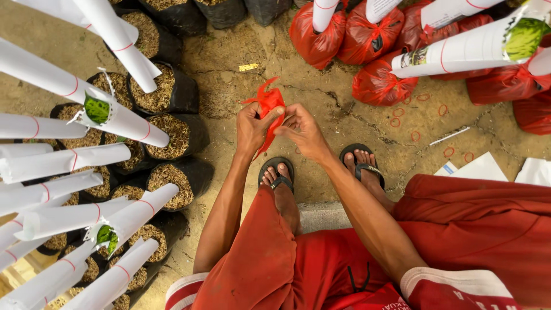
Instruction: The person places potted plants wrapped in white paper into red plastic bags and ties them with rubber bands. The person repeats this process for multiple plants, arranging the finished packages on the ground.
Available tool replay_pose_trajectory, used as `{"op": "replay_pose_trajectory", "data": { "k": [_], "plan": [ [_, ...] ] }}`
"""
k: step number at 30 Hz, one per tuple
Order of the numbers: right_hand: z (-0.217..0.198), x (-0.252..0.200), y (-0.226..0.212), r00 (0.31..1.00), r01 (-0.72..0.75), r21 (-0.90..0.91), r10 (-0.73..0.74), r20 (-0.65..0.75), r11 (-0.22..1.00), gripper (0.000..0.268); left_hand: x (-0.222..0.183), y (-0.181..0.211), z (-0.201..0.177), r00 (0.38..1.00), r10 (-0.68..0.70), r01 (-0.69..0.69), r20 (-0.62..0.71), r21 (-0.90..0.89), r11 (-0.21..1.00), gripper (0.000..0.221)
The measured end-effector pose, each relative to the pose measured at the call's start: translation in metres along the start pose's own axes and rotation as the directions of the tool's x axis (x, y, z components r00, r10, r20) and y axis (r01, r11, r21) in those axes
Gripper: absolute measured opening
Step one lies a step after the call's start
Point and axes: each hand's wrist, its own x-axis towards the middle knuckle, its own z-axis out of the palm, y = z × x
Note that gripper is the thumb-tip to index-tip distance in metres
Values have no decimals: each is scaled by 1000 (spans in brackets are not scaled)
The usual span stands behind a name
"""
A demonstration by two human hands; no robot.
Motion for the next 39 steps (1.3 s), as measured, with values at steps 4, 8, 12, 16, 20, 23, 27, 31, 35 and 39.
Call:
{"op": "replay_pose_trajectory", "data": {
  "k": [4,8,12,16,20,23,27,31,35,39],
  "plan": [
    [-7,2,17,996,-77,-102,71,-61,992,5,6,-14,-3,993,94,-86,72,-103,991,32],
    [-71,3,41,978,-168,-32,163,-128,985,9,13,-16,-31,998,17,-11,-53,105,994,39],
    [-134,-2,47,906,-391,-636,158,-393,665,10,18,-2,-50,987,143,-131,-67,155,979,38],
    [-130,2,24,907,-368,-905,-132,-400,213,47,19,11,-50,995,48,-14,-93,334,943,35],
    [-73,16,0,973,-9,-722,-160,-166,692,36,18,13,-22,989,68,-33,-135,253,967,39],
    [-31,23,-1,974,-158,-258,193,117,953,32,8,7,2,998,-9,8,-67,-14,1000,21],
    [-21,19,10,972,-227,200,210,103,953,11,2,2,8,995,17,-16,100,-14,1000,23],
    [-41,13,21,965,-240,234,258,-48,942,16,-3,-1,-7,999,4,-1,-34,66,998,28],
    [-59,18,13,916,-321,181,353,-189,930,11,-2,3,-19,953,188,-156,-237,146,977,53],
    [-57,20,7,918,-284,191,324,-228,939,8,-11,-6,-6,907,397,-397,-138,32,917,42]
  ]
}}
